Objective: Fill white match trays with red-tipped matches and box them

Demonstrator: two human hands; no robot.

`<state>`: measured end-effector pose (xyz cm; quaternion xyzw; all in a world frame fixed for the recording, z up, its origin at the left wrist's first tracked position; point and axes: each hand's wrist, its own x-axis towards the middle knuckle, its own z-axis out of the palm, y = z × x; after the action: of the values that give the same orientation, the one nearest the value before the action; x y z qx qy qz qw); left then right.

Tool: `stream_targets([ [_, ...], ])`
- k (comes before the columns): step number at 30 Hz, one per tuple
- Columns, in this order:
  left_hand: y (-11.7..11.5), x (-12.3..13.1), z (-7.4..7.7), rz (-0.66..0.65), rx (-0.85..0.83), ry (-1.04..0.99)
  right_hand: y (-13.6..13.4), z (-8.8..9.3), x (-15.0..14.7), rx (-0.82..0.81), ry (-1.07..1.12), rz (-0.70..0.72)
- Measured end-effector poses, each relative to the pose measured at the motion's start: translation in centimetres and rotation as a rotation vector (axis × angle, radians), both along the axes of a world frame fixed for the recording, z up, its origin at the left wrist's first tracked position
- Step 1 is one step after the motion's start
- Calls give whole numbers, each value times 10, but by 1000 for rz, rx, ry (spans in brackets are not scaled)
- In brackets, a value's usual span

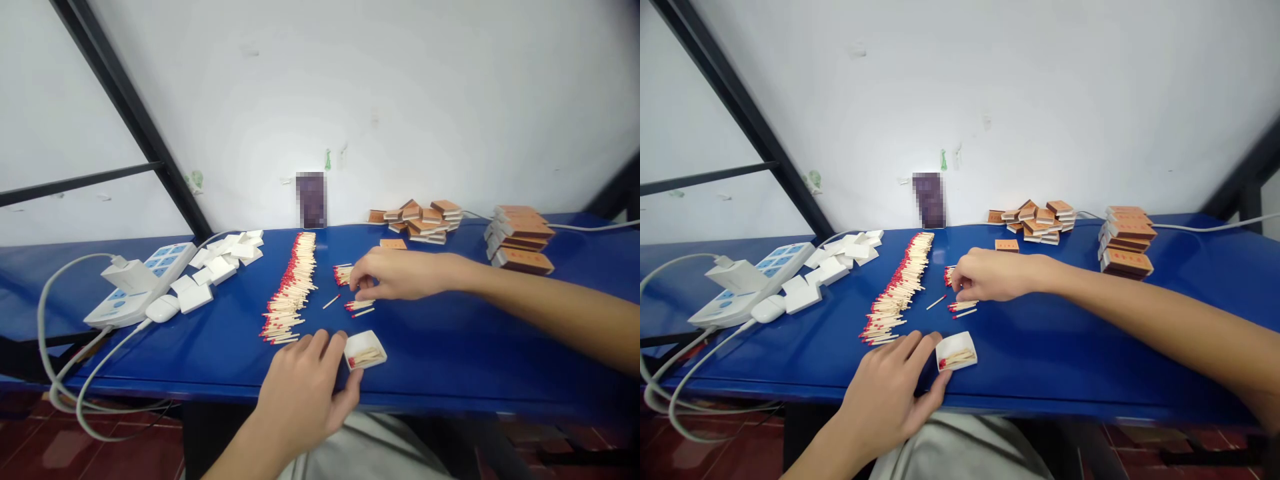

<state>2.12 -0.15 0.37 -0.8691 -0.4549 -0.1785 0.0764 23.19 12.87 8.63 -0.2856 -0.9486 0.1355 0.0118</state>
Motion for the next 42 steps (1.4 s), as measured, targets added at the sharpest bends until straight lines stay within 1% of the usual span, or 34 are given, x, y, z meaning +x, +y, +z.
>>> stream_targets([
  [4,1,1,0,-8,5,-1,1,-4,-9,126,-8,13],
  [11,0,0,-1,-4,21,-5,-2,-10,-44,200,-106,208],
  [14,0,-1,-1,-6,38,-14,-2,-12,-48,257,-130,245],
  [16,-1,-1,-2,-10,33,-13,-3,-11,-46,285,-114,246],
  [18,-1,-1,-2,-15,19,-12,-3,-9,-42,271,-95,223],
  [23,0,-1,0,-9,14,-14,-3,-8,-42,107,-110,185],
  [26,0,0,1,-10,30,-12,-2,-13,-46,64,-115,216],
  [28,-1,0,1,-7,37,-8,-2,-15,-44,88,-68,255],
  [30,-1,-1,0,-5,31,-1,-2,-15,-38,137,21,269],
  [32,-1,-1,0,-9,29,-1,-2,-12,-29,152,97,240],
  [35,-1,-1,-1,-20,36,-8,-1,-9,-12,108,94,179],
  [38,0,0,-1,-20,29,-6,0,-10,1,84,136,178],
  [42,1,-1,-1,-31,31,-11,2,-15,4,68,224,163],
])
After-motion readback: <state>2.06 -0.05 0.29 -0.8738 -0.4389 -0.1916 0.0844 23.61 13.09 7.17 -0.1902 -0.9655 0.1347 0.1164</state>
